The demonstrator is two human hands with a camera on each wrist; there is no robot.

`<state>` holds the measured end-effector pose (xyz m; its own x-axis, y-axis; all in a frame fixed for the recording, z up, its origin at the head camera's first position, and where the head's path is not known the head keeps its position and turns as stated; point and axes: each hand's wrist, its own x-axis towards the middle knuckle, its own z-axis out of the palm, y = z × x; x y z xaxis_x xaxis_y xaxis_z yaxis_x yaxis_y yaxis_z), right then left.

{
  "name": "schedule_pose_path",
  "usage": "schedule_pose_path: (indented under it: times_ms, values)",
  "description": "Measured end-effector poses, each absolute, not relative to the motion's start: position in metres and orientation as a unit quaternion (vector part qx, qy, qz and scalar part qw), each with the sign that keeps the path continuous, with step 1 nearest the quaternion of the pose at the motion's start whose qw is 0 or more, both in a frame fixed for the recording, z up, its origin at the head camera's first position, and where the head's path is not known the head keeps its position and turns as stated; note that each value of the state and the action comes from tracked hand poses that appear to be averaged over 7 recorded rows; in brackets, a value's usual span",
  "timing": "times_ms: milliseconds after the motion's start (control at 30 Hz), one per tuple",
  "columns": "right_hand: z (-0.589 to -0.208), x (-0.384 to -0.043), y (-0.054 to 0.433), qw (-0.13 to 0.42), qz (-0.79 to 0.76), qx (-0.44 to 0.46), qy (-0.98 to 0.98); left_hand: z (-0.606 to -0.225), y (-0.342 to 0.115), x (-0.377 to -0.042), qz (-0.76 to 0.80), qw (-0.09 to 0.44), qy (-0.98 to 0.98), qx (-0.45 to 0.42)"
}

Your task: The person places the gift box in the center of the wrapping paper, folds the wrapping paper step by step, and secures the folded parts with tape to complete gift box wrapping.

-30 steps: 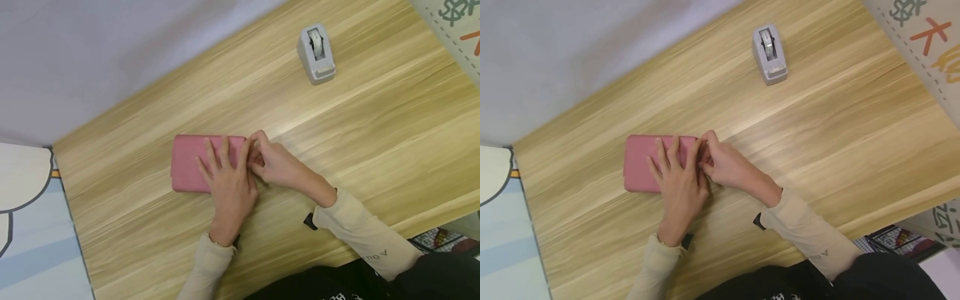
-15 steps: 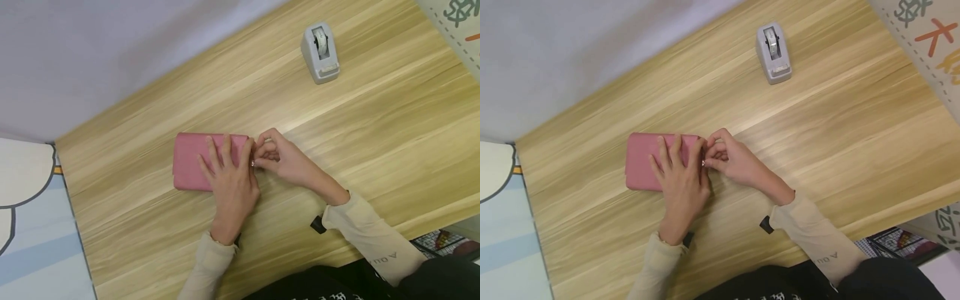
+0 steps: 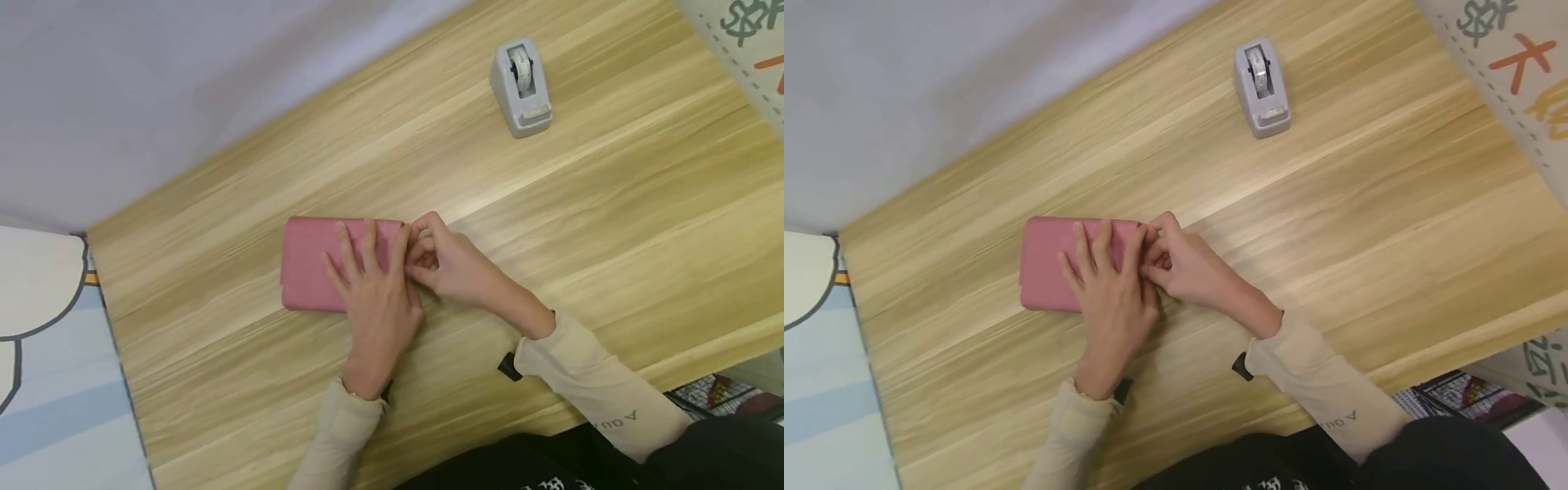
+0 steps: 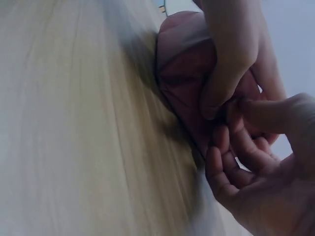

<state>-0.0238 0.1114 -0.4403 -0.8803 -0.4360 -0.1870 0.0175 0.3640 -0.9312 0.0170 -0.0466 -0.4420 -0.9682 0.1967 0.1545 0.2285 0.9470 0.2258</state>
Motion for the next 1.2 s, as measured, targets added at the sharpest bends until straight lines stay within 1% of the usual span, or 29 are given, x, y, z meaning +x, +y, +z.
schedule_pose_path:
  times_ms: [100, 267, 367, 467, 567, 733, 1000, 1100, 1200]
  values:
    - [-0.438, -0.022, 0.109, 0.197, -0.534, -0.136, 0.811, -0.442, -0.047, 0.017, -0.118, 0.070, -0.985, -0.108]
    - [-0.437, -0.016, 0.104, 0.192, -0.522, -0.098, 0.825, -0.441, -0.047, 0.018, -0.114, 0.072, -0.984, -0.112]
    - [-0.437, -0.011, 0.100, 0.178, -0.519, -0.086, 0.832, -0.442, -0.047, 0.017, -0.115, 0.075, -0.984, -0.114]
    - [-0.437, -0.006, 0.098, 0.154, -0.511, -0.087, 0.841, -0.442, -0.046, 0.017, -0.117, 0.078, -0.983, -0.115]
    - [-0.437, -0.004, 0.095, 0.137, -0.501, -0.087, 0.850, -0.441, -0.046, 0.016, -0.118, 0.070, -0.984, -0.115]
    - [-0.434, -0.002, 0.092, 0.129, -0.486, -0.077, 0.861, -0.440, -0.046, 0.016, -0.108, 0.058, -0.986, -0.114]
    - [-0.433, 0.000, 0.090, 0.105, -0.460, -0.077, 0.878, -0.440, -0.047, 0.016, -0.106, 0.068, -0.985, -0.116]
    - [-0.434, -0.001, 0.091, 0.111, -0.442, -0.078, 0.887, -0.439, -0.047, 0.016, -0.108, 0.066, -0.985, -0.115]
    - [-0.435, -0.004, 0.093, 0.142, -0.436, -0.074, 0.886, -0.439, -0.048, 0.016, -0.108, 0.059, -0.986, -0.113]
